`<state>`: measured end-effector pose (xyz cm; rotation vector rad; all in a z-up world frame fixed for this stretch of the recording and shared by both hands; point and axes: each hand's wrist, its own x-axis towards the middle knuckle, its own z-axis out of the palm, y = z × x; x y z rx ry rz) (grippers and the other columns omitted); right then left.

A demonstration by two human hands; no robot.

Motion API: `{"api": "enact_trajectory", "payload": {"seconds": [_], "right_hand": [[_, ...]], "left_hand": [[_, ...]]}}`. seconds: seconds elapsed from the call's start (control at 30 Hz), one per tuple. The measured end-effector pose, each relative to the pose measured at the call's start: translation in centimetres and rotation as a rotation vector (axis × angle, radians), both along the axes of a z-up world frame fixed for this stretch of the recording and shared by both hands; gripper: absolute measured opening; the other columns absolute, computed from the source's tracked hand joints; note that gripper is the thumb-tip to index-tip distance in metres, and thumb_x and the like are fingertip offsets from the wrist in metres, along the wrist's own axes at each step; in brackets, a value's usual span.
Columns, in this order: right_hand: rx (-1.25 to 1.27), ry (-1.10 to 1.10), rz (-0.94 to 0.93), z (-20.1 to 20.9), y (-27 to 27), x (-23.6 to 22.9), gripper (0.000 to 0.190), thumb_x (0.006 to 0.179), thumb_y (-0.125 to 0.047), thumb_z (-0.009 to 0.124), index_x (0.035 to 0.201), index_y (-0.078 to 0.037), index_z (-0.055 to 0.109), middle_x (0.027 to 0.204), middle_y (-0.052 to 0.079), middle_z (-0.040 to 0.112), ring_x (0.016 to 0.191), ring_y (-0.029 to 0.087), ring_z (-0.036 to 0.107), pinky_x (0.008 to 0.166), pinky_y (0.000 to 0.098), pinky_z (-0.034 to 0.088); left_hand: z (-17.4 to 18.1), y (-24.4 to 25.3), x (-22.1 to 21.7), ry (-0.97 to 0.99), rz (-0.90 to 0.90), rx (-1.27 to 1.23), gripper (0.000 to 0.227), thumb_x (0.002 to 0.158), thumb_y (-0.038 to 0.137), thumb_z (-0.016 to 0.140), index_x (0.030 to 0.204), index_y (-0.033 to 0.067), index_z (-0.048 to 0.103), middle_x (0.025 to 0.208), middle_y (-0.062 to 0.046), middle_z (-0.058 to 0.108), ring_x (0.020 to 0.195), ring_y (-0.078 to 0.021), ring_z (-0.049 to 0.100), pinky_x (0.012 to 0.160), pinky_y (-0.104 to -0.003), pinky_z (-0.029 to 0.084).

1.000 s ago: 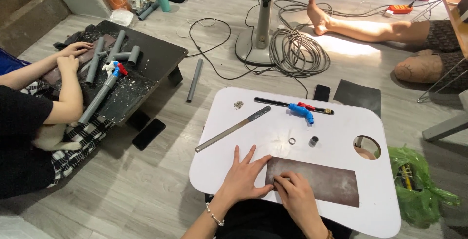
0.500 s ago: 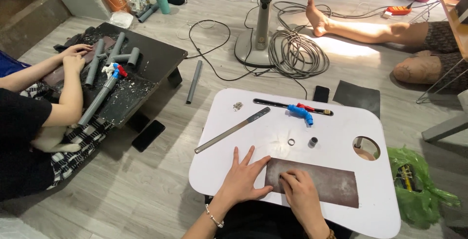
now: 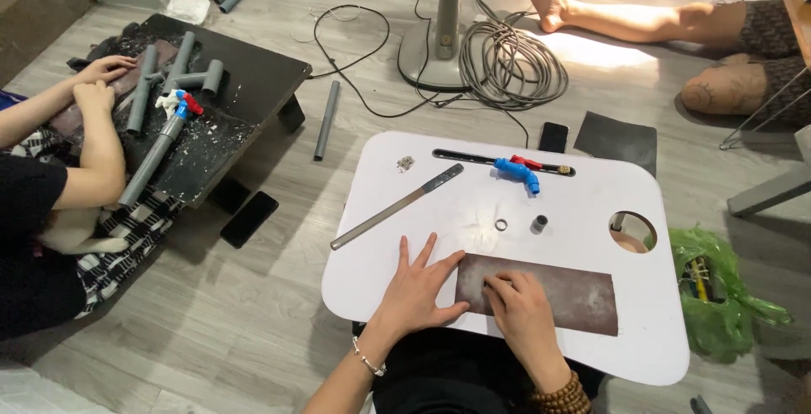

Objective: The person is sanding a small metal ring by rubbing it against a piece of sandpaper on a portable desk.

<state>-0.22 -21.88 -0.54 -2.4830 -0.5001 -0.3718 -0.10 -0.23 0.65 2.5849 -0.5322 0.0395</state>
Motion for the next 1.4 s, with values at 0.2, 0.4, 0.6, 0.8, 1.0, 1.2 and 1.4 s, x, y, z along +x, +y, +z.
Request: {"api": "enact_trajectory", "payload": {"seconds": [0.2,0.4,0.6,0.8,1.0,1.2,1.4], "right_hand": [[0.079,-0.017,-0.007,0.6,1.9,2.2,0.021,0.087,-0.010,0.073,0.108,-0.007,0.077,0.106,0.002,0.068,0.091,0.020,0.063,0.082,0.0323,0.055],[0.070,-0.034,0.139,0.9,1.2,-0.3,0.026,0.084,-0.008,0.075,0.110,-0.010,0.075,0.108,0.003,0.069,0.094,0.021,0.065,0.085,0.0327,0.055],[0.001,-0.076,-0.037,0.4,0.2,1.8,0.019,0.088,-0.012,0.073,0.106,-0.007,0.078,0.107,0.000,0.069,0.091,0.020,0.062,0.083,0.0329,0.054],[0.075,-0.094,0.116,1.3,2.6,0.6,0.021,0.084,-0.004,0.073,0.105,-0.008,0.073,0.105,0.003,0.067,0.087,0.021,0.062,0.076,0.0318,0.054],[-0.083,-0.083,0.012,0.3,-0.2,-0.3,0.023,0.088,-0.015,0.074,0.110,-0.010,0.075,0.109,0.002,0.069,0.093,0.019,0.062,0.083,0.0335,0.050],[-0.033,-0.120,-0.001,0.1,2.2,2.0,0.022,0.087,-0.008,0.073,0.109,-0.004,0.075,0.108,0.006,0.066,0.090,0.021,0.062,0.085,0.0332,0.052],[-0.055,-0.030,0.072,-0.3,1.2,-0.7,0.026,0.088,-0.016,0.073,0.114,-0.012,0.074,0.107,0.001,0.067,0.091,0.018,0.061,0.083,0.0325,0.048]], "left_hand": [[-0.3,-0.1,0.0,-0.013,-0.005,0.003,0.087,0.083,0.052,0.072,0.156,0.0113,0.044,0.125,-0.011,0.074,0.155,-0.0442,0.026,0.119,-0.080,-0.003],[-0.9,-0.1,0.1,-0.038,-0.012,0.025,0.086,0.082,0.052,0.076,0.152,0.0086,0.050,0.141,-0.007,0.068,0.155,-0.0435,0.026,0.120,-0.078,0.000],[-1.0,-0.2,0.3,-0.003,0.007,0.023,0.087,0.081,0.052,0.076,0.153,0.0119,0.049,0.137,-0.008,0.071,0.156,-0.0427,0.025,0.120,-0.078,-0.002],[-0.9,-0.1,0.1,-0.053,-0.010,0.016,0.085,0.083,0.053,0.074,0.151,0.0085,0.051,0.141,-0.008,0.068,0.154,-0.0440,0.028,0.120,-0.077,0.000],[-0.7,-0.2,0.1,-0.045,-0.007,0.023,0.085,0.083,0.054,0.074,0.152,0.0104,0.050,0.139,-0.007,0.069,0.154,-0.0441,0.027,0.120,-0.079,-0.001],[-0.6,-0.2,0.2,-0.012,0.004,0.029,0.086,0.082,0.052,0.076,0.152,0.0107,0.050,0.135,-0.007,0.072,0.155,-0.0442,0.027,0.119,-0.079,0.000],[-0.2,-0.2,0.2,0.017,-0.008,0.022,0.087,0.084,0.054,0.073,0.153,0.0093,0.048,0.133,-0.012,0.072,0.156,-0.0441,0.024,0.118,-0.081,-0.001]]}}
